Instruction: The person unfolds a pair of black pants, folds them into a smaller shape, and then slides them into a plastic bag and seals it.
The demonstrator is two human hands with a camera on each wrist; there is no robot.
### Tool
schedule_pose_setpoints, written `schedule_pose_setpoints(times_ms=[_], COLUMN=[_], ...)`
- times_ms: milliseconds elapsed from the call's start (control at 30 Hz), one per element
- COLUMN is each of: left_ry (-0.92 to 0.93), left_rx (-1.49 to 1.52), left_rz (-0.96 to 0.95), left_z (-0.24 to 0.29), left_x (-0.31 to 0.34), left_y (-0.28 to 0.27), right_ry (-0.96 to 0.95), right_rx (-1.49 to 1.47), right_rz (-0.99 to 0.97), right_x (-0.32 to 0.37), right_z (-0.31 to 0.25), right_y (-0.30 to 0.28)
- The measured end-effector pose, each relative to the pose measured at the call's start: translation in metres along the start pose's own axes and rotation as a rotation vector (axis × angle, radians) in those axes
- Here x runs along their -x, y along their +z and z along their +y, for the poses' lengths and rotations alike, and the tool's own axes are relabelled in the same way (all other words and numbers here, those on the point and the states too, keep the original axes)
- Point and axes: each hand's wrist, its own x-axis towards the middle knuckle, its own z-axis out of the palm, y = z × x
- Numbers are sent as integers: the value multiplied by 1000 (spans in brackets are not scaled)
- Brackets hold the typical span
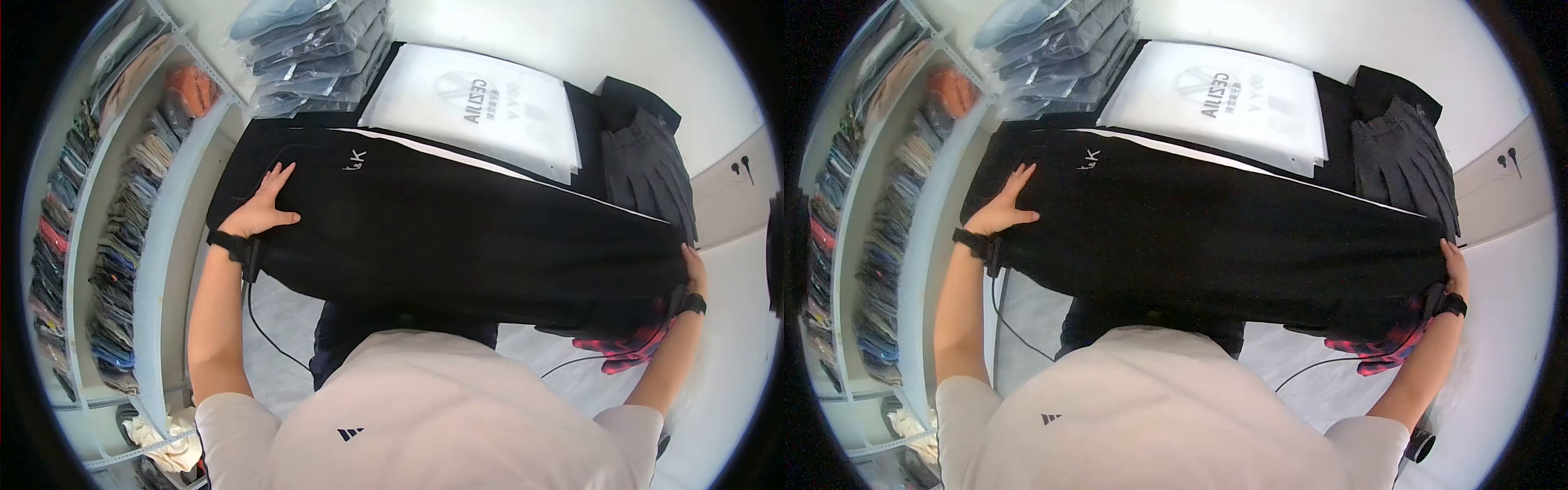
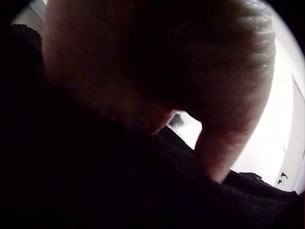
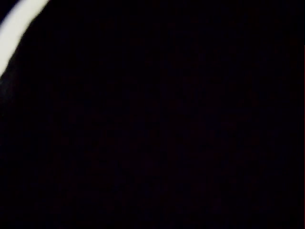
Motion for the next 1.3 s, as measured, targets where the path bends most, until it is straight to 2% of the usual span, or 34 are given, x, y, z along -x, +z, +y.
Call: schedule_pose_setpoints(times_ms=[33, 67, 100, 167, 200, 233, 300, 333, 367, 400, 433, 500, 533, 567, 633, 700, 733, 767, 800, 833, 867, 900, 933, 967, 1033, 1067, 1167, 1233, 1267, 1300], left_ry=[89, 177, 174, 442, 454, 468, 546, 613, 643, 695, 746, 835, 830, 822, 804, 821, 836, 841, 850, 861, 871, 880, 871, 860, 867, 848, 860, 900, 897, 969], left_rx=[7, 16, 13, -240, -284, -325, -428, -410, -396, -386, -376, -299, -235, -173, -178, -289, -356, -361, -357, -353, -338, -341, -311, -282, -272, -255, -237, -243, -237, -216], left_rz=[105, 203, 184, 233, 205, 180, 194, 229, 279, 332, 386, 445, 408, 374, 342, 336, 358, 357, 375, 394, 388, 390, 362, 334, 324, 292, 266, 299, 305, 266], left_z=[0, 1, 9, 36, 47, 58, 63, 59, 59, 57, 55, 53, 54, 56, 63, 71, 65, 62, 60, 59, 59, 60, 62, 63, 64, 67, 67, 63, 60, 55], left_x=[6, 13, 25, 50, 59, 66, 69, 67, 65, 62, 60, 58, 58, 58, 57, 56, 51, 48, 46, 45, 45, 46, 49, 52, 57, 61, 64, 66, 65, 64], left_y=[3, 8, 10, 13, 24, 37, 70, 84, 94, 101, 105, 102, 100, 98, 96, 98, 107, 111, 114, 114, 114, 112, 109, 106, 103, 100, 98, 99, 101, 104], right_ry=[34, 51, 96, 176, 231, 241, 101, 106, -1, -109, -108, -169, -115, -91, 157, -214, -351, -444, -642, -678, -771, -652, -566, -795, -1004, -1062, -1052, -1051, -1055, -1048], right_rx=[-156, -153, -35, 197, 278, 281, 227, 231, 179, 126, 128, 478, 480, 673, 1232, 996, 831, 585, 597, 529, 504, 567, 596, 650, 703, 765, 748, 868, 876, 833], right_rz=[-26, -29, 11, 98, 140, 146, 206, 213, 297, 380, 385, 511, 467, 398, 395, 571, 500, 310, 211, -5, -115, -293, -344, -434, -516, -458, -514, -399, -401, -274], right_x=[3, 8, 16, 30, 71, 73, 68, 58, 42, 39, 38, 42, 41, 17, 2, 35, 53, 36, 96, 140, 167, 174, 199, 197, 192, 198, 199, 195, 192, 189], right_z=[5, 10, 12, 9, -26, -20, 2, 15, 29, 26, 22, 12, 13, 36, 15, -62, -108, -126, -191, -242, -271, -292, -315, -321, -328, -334, -345, -345, -346, -347], right_y=[0, -2, -5, -19, 4, 4, -2, -11, -22, -21, -24, -27, -20, -36, -30, 22, 59, 82, 149, 201, 247, 282, 320, 355, 430, 460, 529, 552, 559, 564])
